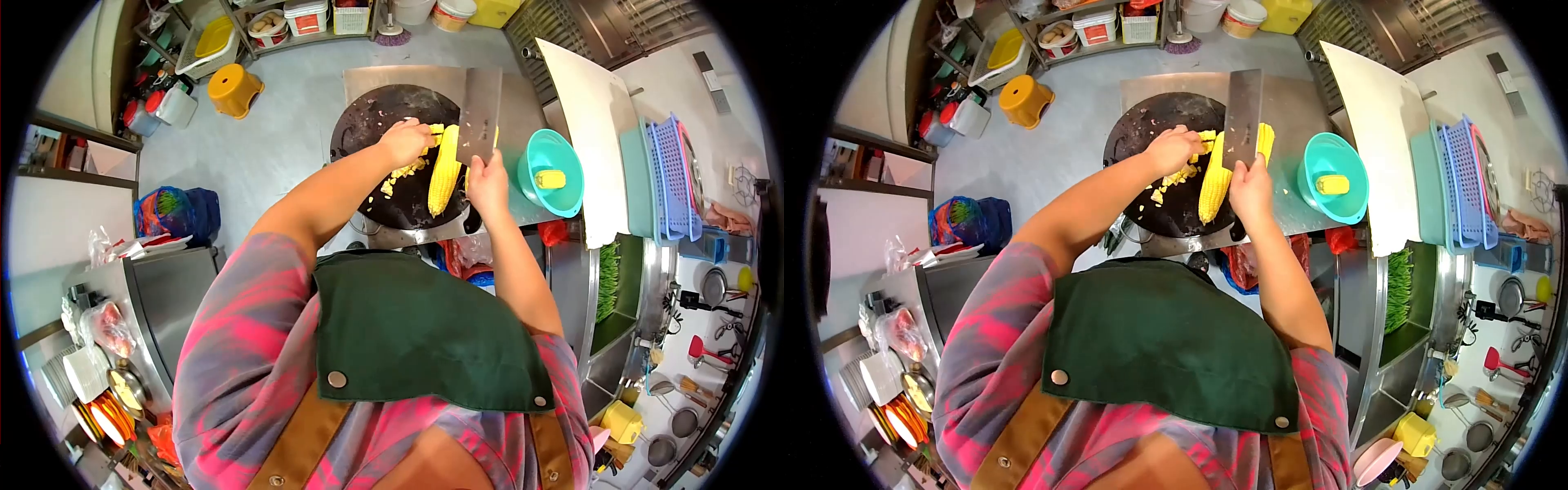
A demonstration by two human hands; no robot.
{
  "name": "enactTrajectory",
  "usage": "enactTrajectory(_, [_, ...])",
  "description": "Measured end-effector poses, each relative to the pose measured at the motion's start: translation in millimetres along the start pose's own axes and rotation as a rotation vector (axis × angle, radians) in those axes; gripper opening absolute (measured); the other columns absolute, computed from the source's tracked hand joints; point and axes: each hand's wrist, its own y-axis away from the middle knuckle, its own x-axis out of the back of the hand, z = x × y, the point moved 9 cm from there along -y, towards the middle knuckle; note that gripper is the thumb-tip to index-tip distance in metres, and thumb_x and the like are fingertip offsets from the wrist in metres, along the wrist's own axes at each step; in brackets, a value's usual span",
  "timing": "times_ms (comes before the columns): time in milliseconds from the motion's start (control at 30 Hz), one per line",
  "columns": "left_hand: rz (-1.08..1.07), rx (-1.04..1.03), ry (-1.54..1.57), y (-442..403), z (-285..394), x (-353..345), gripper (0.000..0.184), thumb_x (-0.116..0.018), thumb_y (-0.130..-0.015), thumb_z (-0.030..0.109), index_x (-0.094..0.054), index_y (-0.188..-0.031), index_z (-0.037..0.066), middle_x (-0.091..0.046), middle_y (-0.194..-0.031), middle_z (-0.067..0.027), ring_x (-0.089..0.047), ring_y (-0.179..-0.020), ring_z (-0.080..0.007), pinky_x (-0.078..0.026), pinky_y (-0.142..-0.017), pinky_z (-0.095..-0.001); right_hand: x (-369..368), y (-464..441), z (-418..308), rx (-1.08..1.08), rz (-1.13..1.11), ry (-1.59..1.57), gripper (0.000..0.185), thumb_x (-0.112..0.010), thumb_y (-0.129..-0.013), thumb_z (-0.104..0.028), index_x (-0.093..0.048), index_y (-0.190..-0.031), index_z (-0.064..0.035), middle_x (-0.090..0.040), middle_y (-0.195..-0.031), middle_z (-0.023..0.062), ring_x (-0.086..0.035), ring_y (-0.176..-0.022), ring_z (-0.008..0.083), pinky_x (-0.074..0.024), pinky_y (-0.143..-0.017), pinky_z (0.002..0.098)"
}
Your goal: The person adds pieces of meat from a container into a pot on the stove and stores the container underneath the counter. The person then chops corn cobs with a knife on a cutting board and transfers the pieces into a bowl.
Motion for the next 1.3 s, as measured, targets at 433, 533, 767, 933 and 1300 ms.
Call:
enactTrajectory(433, [0.66,0.632,0.937,121,-132,47,0.019,-0.058,-0.085,0.003,-0.048,-0.101,0.002,-0.061,-0.088,-0.0069,-0.06,-0.078,-0.0143,-0.05,-0.069,-0.0263,-76,104,8,0.054,-0.817,0.273,0.026,-0.051,-0.085,-0.017,-0.048,-0.103,0.0014,-0.059,-0.082,0.0296,-0.058,-0.081,0.0437,-0.0456,-0.071,0.0492])
enactTrajectory(533, [0.518,0.903,0.992,151,-128,26,0.019,-0.059,-0.084,0.005,-0.049,-0.099,0.004,-0.061,-0.086,-0.0057,-0.058,-0.072,-0.0118,-0.05,-0.061,-0.0258,-105,103,18,0.07,-0.818,0.276,0.026,-0.05,-0.085,-0.018,-0.048,-0.101,0.0022,-0.06,-0.083,0.0293,-0.058,-0.082,0.044,-0.0461,-0.074,0.0489])
enactTrajectory(767, [0.283,0.881,0.934,163,-100,-50,0.012,-0.062,-0.079,0.004,-0.053,-0.084,-0.001,-0.06,-0.07,-0.0073,-0.058,-0.059,-0.0128,-0.049,-0.052,-0.0246,-96,61,14,0.079,-0.56,0.271,0.023,-0.049,-0.086,-0.016,-0.048,-0.098,0.0032,-0.061,-0.08,0.0273,-0.06,-0.078,0.0422,-0.0471,-0.07,0.0485])
enactTrajectory(933, [0.357,0.928,0.9,166,-90,-43,0.012,-0.065,-0.077,0.005,-0.054,-0.078,-0.001,-0.062,-0.067,-0.008,-0.06,-0.057,-0.0133,-0.049,-0.051,-0.0258,-118,51,-51,0.286,-0.616,0.441,0.017,-0.047,-0.086,-0.014,-0.047,-0.095,0.0007,-0.062,-0.072,0.0231,-0.062,-0.071,0.0392,-0.0476,-0.063,0.0483])
enactTrajectory(1300, [0.336,0.89,0.676,162,-89,-40,0.014,-0.067,-0.071,0.008,-0.056,-0.069,0.0,-0.063,-0.061,-0.0085,-0.061,-0.053,-0.015,-0.048,-0.05,-0.0288,-162,51,-49,0.197,-0.667,0.515,0.02,-0.044,-0.079,-0.005,-0.048,-0.096,0.0048,-0.062,-0.084,0.0269,-0.063,-0.081,0.0393,-0.0493,-0.073,0.0454])
